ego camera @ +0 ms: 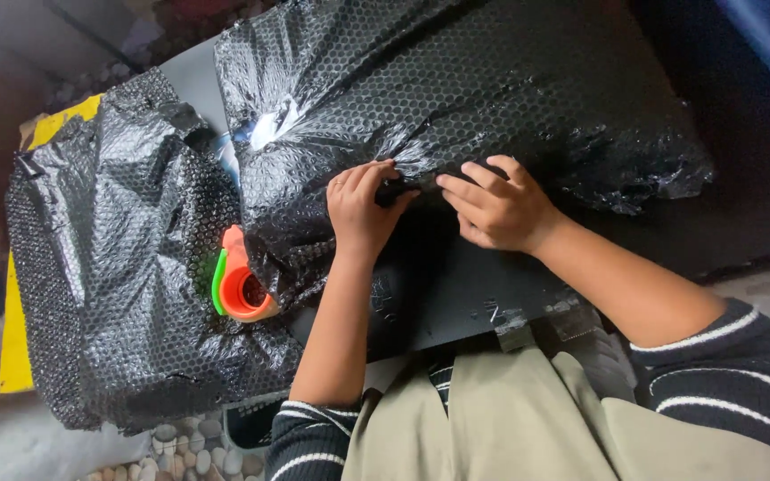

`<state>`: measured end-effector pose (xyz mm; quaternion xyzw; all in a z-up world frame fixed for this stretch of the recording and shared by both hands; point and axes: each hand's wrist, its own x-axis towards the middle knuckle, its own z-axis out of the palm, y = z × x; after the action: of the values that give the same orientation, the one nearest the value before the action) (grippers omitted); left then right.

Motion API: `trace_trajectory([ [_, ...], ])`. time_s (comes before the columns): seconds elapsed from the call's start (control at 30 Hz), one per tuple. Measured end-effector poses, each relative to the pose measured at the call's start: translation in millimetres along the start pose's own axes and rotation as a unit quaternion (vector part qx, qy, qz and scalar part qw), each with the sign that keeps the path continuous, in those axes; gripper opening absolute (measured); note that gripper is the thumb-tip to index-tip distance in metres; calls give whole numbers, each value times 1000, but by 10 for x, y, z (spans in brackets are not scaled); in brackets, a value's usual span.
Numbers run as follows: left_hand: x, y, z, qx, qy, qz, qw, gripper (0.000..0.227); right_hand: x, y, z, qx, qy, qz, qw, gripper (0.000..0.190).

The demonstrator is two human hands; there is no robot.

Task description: Wrapping a pillow in black bubble wrap and securing it with adhesive tape using a dispenser.

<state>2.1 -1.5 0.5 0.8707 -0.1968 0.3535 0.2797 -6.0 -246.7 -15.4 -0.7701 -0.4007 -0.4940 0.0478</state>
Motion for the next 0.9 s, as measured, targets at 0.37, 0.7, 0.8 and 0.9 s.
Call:
trace_trajectory([
  [0.37, -39, 22, -57, 8, -5, 6, 1000, 42, 51, -40, 351, 23, 43, 82, 995, 7],
  [0.7, -176, -447, -1173, 62, 70, -113, 989, 40, 259, 217, 12, 284, 49, 177, 941, 16],
  [0.8, -296, -546, -1285, 82, 47, -214, 972, 52, 257, 389, -388, 409, 82, 290, 862, 13],
  [0.9, -177, -388, -1334, 71, -34, -344, 936, 62, 66, 494, -688, 407, 95, 346, 840, 16],
])
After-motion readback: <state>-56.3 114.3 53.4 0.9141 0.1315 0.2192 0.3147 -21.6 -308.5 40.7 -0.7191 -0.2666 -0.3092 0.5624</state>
